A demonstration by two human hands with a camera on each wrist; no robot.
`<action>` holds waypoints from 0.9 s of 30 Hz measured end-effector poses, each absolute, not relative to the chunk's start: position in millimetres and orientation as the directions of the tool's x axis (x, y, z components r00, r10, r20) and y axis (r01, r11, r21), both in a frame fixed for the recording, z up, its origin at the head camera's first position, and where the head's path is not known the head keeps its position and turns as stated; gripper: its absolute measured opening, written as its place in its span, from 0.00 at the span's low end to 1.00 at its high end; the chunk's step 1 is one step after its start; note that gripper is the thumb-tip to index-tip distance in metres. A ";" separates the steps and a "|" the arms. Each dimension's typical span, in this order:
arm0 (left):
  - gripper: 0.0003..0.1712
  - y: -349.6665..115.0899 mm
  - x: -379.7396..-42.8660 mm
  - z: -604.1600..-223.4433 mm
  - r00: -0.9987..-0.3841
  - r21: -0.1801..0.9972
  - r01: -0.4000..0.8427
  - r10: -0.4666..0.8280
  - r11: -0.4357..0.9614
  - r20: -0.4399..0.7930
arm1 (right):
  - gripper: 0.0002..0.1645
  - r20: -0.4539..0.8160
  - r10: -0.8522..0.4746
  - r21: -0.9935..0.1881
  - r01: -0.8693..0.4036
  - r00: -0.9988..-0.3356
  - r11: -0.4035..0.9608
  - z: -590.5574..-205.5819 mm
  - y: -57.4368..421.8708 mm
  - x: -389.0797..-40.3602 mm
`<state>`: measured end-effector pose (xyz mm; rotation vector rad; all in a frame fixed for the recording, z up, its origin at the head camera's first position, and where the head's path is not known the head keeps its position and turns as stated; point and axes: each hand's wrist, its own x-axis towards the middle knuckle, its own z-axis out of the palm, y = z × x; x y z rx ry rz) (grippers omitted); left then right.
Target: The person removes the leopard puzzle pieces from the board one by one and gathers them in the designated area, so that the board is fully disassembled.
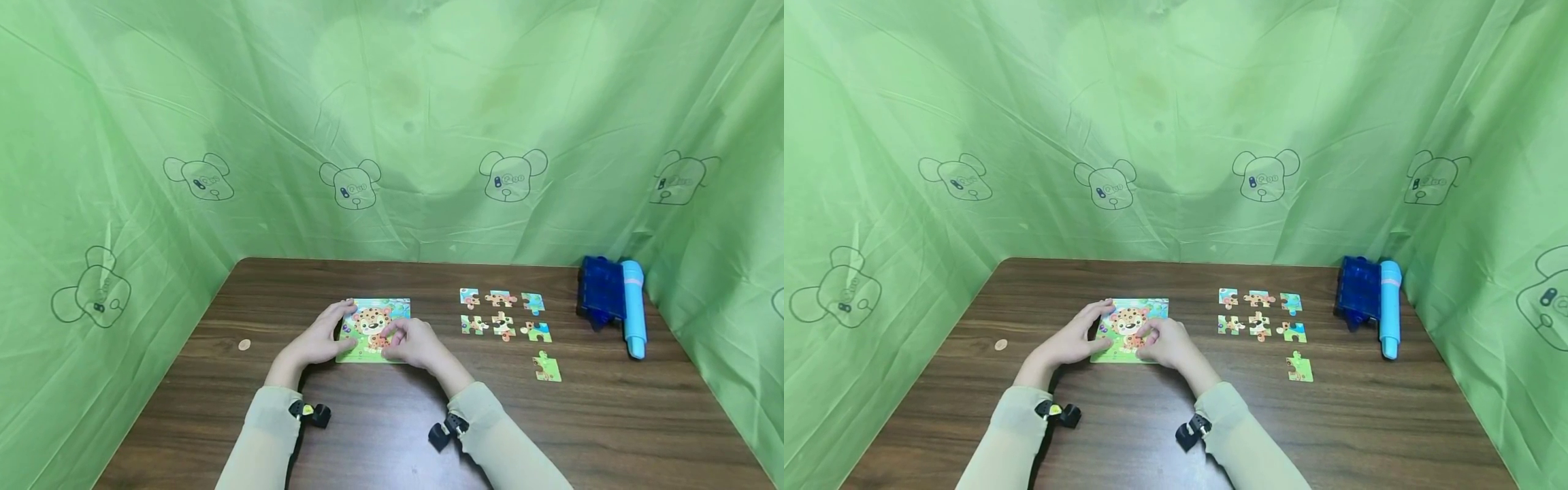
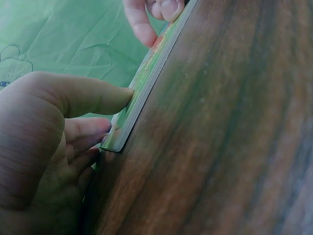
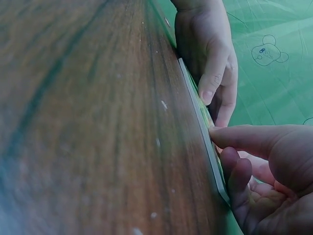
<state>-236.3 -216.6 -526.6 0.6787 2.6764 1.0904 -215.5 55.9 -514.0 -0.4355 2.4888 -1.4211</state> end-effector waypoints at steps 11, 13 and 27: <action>0.43 -215.6 -235.3 -523.6 -0.879 0.698 0.353 0.477 0.623 0.019 | 0.16 -0.051 -0.348 -0.881 -0.122 -0.936 0.457 -510.4 56.6 -216.1; 0.43 -215.3 -235.3 -523.3 -0.879 0.699 0.352 0.477 0.622 0.018 | 0.15 -0.048 -0.344 -0.887 -0.118 -0.938 0.446 -509.1 56.5 -215.2; 0.43 -215.2 -235.2 -524.4 -0.884 0.700 0.338 0.468 0.629 0.007 | 0.12 -0.086 -0.409 -0.955 -0.042 -0.908 0.295 -508.3 58.6 -214.5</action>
